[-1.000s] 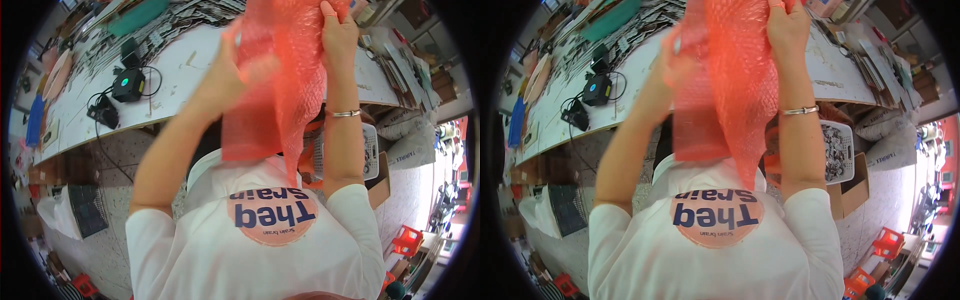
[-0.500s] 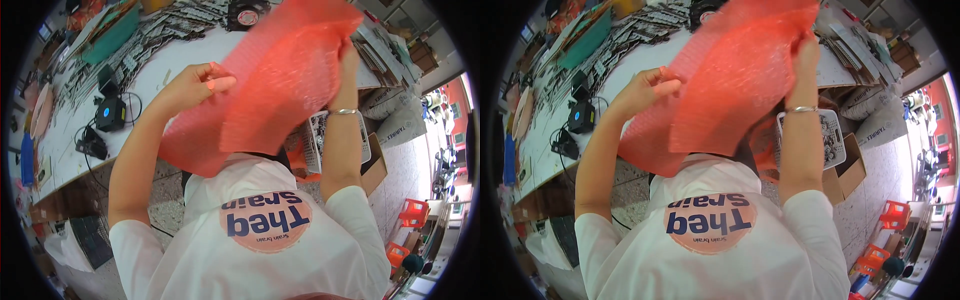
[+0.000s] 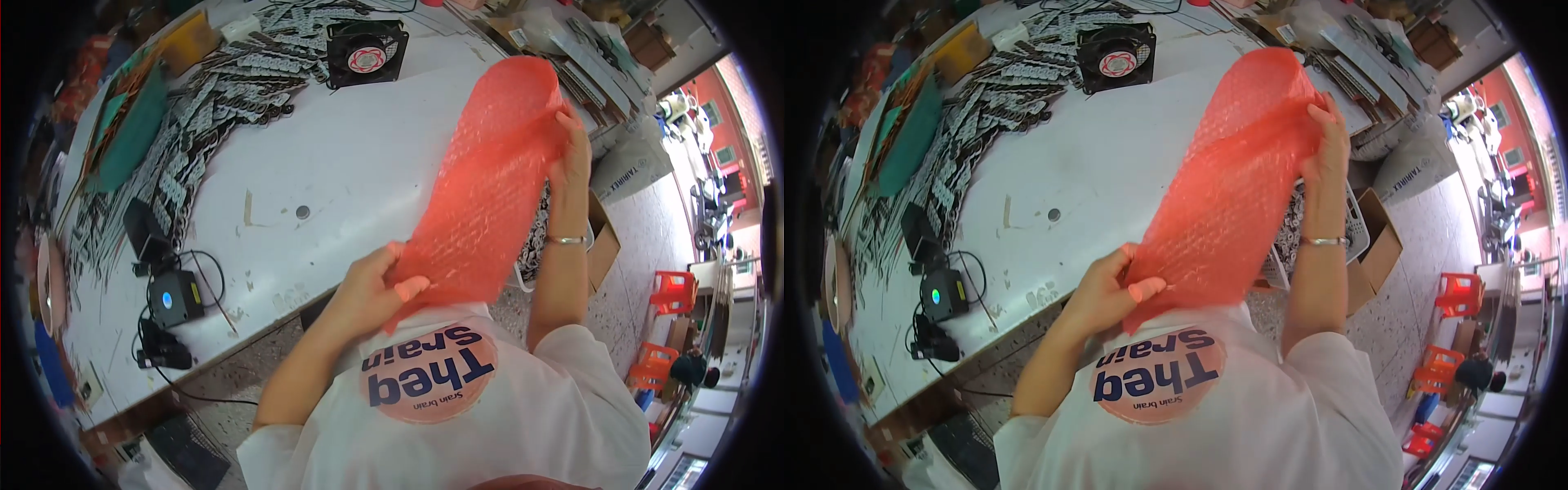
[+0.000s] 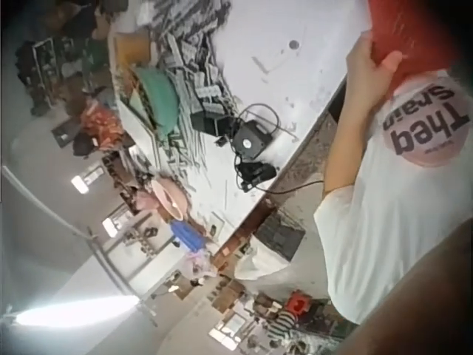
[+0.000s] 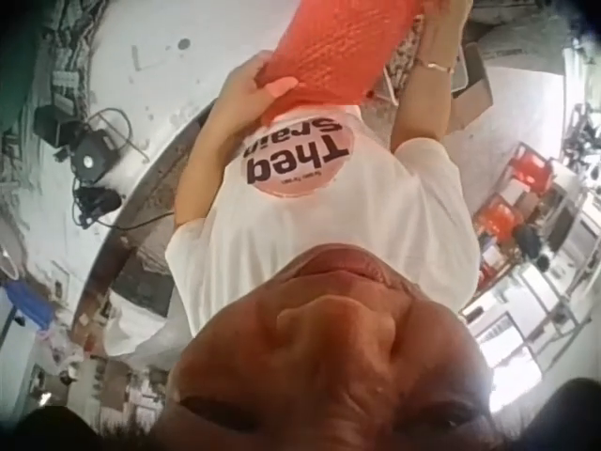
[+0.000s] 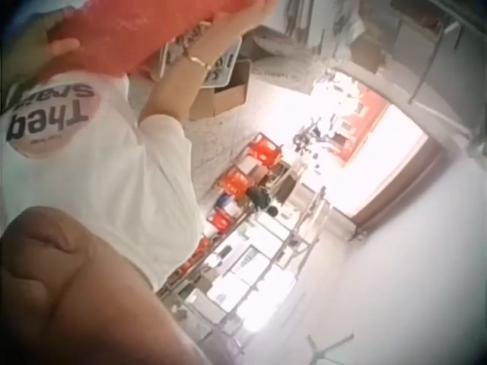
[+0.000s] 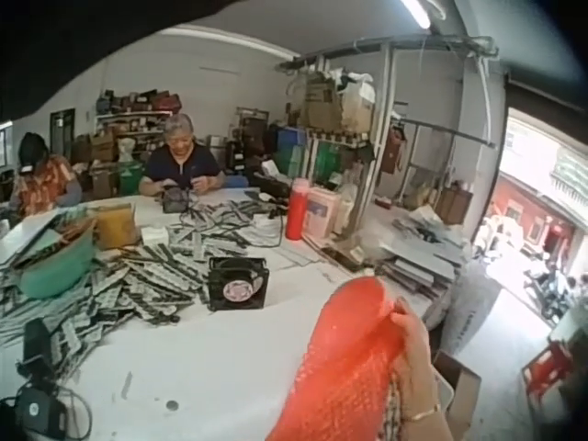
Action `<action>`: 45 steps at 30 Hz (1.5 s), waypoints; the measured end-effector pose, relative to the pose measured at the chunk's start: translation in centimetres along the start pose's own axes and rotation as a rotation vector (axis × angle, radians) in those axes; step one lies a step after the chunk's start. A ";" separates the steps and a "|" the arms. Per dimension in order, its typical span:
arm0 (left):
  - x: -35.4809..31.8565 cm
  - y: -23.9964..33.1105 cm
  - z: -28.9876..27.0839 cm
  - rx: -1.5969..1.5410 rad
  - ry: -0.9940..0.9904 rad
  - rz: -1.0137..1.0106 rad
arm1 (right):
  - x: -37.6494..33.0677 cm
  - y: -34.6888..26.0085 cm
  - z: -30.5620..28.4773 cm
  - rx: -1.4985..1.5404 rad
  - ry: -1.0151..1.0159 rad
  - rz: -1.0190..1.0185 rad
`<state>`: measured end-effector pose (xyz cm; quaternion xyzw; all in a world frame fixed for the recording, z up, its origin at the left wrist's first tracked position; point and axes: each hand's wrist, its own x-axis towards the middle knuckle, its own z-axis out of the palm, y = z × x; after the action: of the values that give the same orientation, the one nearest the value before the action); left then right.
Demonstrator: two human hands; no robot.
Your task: Manually assembling small metal components at a production table.
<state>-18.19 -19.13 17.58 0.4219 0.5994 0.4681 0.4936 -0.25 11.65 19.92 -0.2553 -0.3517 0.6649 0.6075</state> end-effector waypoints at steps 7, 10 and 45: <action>-2.3 3.9 -6.0 0.051 0.264 0.128 | -1.9 -5.0 -3.2 -1.298 0.083 -0.262; -2.1 5.1 -7.9 0.361 0.344 0.127 | -2.8 -4.9 -1.7 -1.408 0.150 -0.364; -2.8 5.7 -13.7 1.331 0.424 -0.397 | 3.9 5.2 -0.7 -1.691 -0.646 -0.666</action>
<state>-31.03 -22.60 24.72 0.4163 0.9053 -0.0225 0.0812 -3.44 15.53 15.80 -0.3005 -0.9190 0.0236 0.2541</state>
